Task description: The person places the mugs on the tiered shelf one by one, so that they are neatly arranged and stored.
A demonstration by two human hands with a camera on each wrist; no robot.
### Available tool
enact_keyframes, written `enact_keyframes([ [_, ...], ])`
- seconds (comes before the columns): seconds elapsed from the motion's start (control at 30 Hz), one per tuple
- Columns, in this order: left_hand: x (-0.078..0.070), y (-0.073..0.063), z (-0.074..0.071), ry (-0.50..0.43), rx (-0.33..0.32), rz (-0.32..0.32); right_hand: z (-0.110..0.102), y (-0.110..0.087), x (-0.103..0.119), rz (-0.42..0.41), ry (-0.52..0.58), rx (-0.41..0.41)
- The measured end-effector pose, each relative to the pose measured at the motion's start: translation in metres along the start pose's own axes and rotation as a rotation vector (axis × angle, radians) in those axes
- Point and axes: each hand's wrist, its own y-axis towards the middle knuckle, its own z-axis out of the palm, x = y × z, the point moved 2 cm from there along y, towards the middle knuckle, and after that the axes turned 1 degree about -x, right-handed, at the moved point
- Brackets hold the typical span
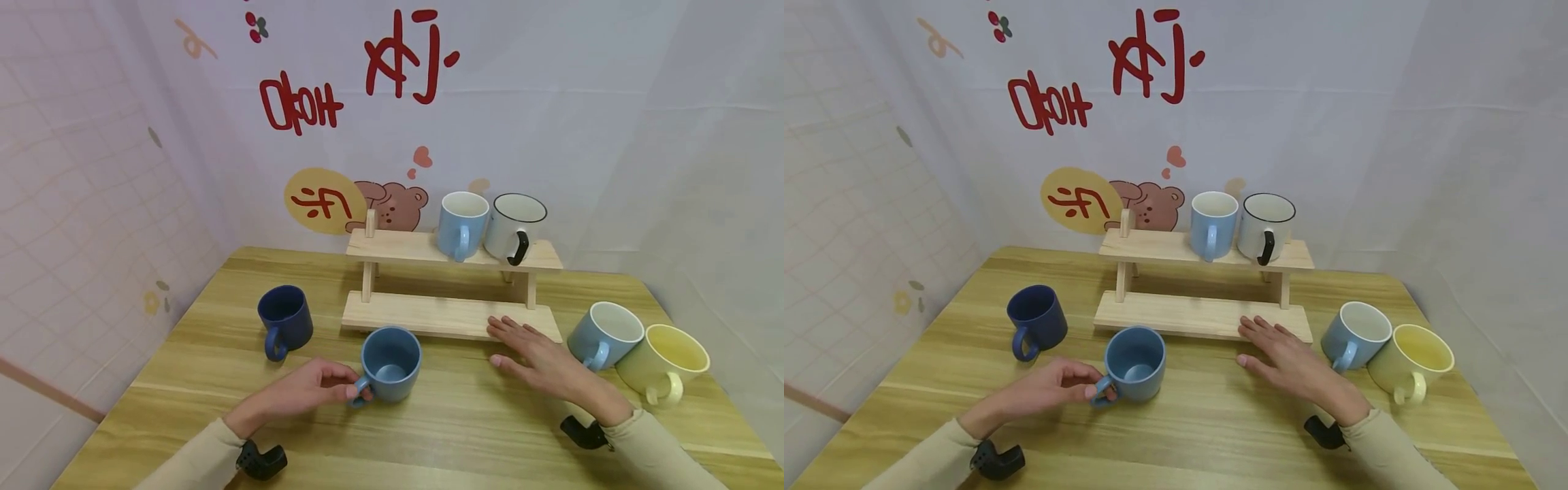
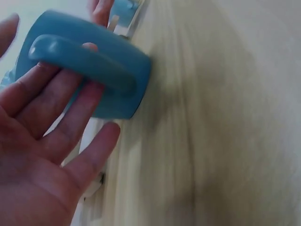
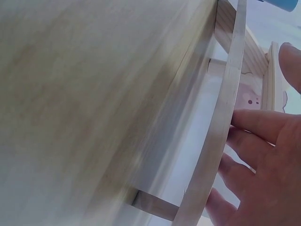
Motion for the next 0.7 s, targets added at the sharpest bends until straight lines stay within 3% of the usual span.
enact_keyframes([
  [0.2,0.0,0.004,0.011,-0.002,-0.043,0.063,-0.001,0.001,0.0,0.004,0.003,0.008],
  [0.4,-0.005,0.002,0.018,-0.02,-0.184,0.011,-0.001,0.001,-0.001,0.019,0.004,0.014],
  [0.7,-0.019,-0.003,0.024,-0.069,-0.281,-0.032,-0.001,-0.001,0.0,0.022,0.012,0.021],
])
